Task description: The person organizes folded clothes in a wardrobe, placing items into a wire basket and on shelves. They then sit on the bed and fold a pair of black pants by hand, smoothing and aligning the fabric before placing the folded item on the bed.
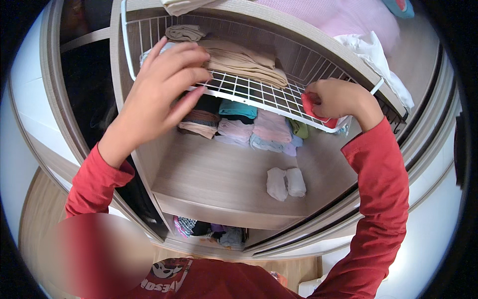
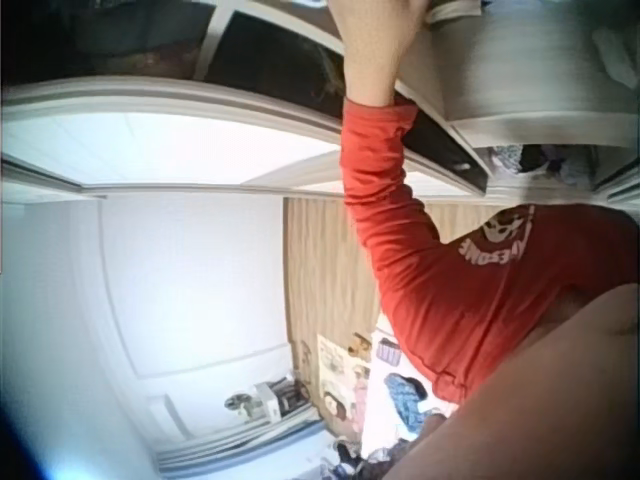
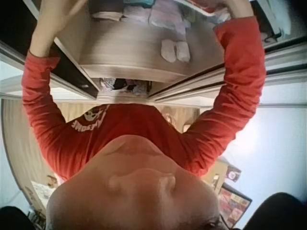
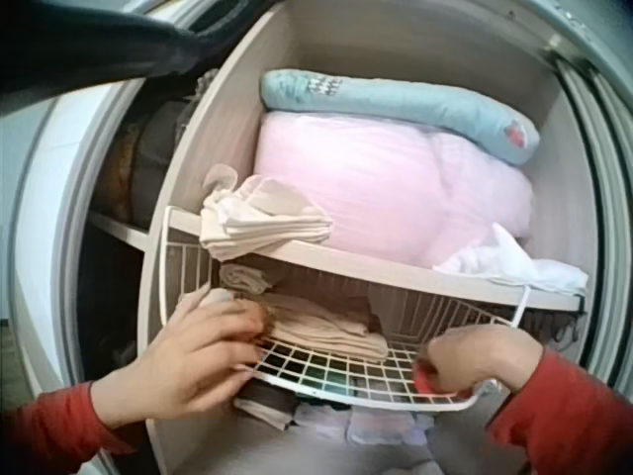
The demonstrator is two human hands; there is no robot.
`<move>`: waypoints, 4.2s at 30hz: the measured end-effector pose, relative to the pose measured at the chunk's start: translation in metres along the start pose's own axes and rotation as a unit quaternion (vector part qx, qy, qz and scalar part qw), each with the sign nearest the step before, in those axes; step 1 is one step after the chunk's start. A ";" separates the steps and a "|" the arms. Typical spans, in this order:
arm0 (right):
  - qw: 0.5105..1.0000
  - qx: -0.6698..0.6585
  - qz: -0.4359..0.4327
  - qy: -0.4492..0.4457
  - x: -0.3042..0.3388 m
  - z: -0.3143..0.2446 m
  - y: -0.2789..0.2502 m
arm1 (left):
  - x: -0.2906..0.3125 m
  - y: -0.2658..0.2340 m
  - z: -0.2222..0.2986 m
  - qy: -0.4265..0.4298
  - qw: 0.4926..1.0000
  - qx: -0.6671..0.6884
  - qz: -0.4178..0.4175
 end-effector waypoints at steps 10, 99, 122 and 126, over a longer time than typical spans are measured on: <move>0.841 -0.491 0.224 -0.030 0.010 0.013 -0.004 | 0.020 -0.006 0.034 0.009 0.990 0.136 -0.018; 0.706 -0.679 0.203 0.004 0.107 -0.108 0.198 | 0.135 0.172 0.187 -0.461 0.234 0.849 -0.104; 0.691 -0.581 0.397 0.166 -0.063 0.063 0.047 | 0.168 0.122 0.173 -0.283 0.380 0.862 -0.183; 0.794 -0.536 0.164 0.237 -0.104 0.116 0.104 | 0.166 0.124 0.176 -0.253 0.380 0.871 -0.183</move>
Point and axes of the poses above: each hand's wrist, its own x-axis away from the middle knuckle, its own y-axis out of the palm, z = x × y, the point moved 5 cm from there along -x, towards the middle knuckle
